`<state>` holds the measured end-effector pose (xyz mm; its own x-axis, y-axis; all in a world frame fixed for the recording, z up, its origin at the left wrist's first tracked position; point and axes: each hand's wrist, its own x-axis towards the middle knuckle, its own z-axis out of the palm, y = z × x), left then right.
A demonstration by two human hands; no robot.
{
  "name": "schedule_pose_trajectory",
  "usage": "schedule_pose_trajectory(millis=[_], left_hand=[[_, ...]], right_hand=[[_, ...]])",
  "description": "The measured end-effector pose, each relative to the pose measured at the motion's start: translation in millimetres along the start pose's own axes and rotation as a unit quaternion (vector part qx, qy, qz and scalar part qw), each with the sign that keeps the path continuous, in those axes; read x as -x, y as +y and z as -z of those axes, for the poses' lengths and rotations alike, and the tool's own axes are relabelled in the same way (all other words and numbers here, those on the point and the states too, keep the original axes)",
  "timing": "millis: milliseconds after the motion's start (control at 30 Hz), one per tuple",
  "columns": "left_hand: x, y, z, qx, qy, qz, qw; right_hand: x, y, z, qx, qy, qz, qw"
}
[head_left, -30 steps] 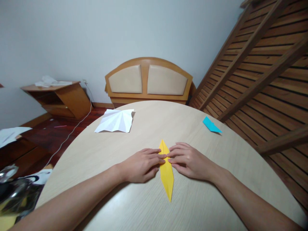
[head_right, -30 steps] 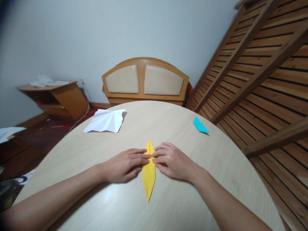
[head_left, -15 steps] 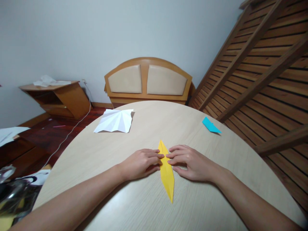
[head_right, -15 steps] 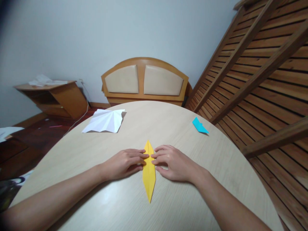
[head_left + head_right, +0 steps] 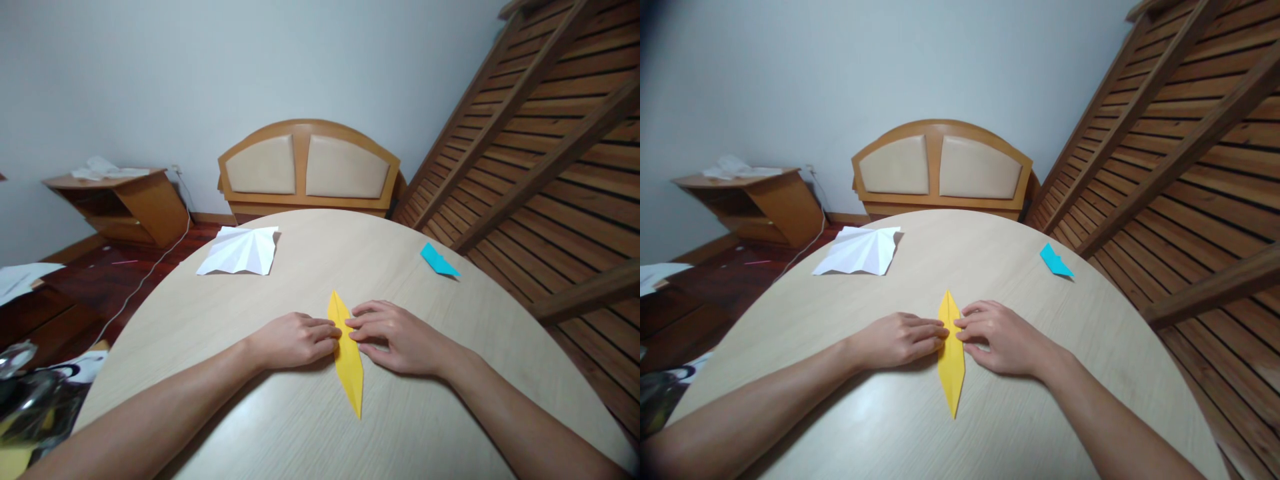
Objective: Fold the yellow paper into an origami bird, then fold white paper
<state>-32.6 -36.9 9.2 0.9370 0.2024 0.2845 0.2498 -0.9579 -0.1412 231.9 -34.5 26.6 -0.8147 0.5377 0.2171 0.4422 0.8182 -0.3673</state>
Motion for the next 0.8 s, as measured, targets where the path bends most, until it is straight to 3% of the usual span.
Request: schedule_pose_trajectory(millis=[200, 533, 800], left_hand=[[-2.1, 0.8, 2.9, 0.013, -0.014, 0.019, 1.000], [-4.3, 5.4, -1.2, 0.066, -0.033, 0.125, 0.989], [-6.0, 7.8, 5.7, 0.106, -0.033, 0.148, 0.983]], right_hand=[[0.8, -2.4, 0.7, -0.008, 0.002, -0.005, 1.000], [0.3, -0.2, -2.4, -0.019, 0.010, -0.020, 1.000], [-2.0, 0.0, -4.1, -0.011, 0.019, -0.019, 1.000]])
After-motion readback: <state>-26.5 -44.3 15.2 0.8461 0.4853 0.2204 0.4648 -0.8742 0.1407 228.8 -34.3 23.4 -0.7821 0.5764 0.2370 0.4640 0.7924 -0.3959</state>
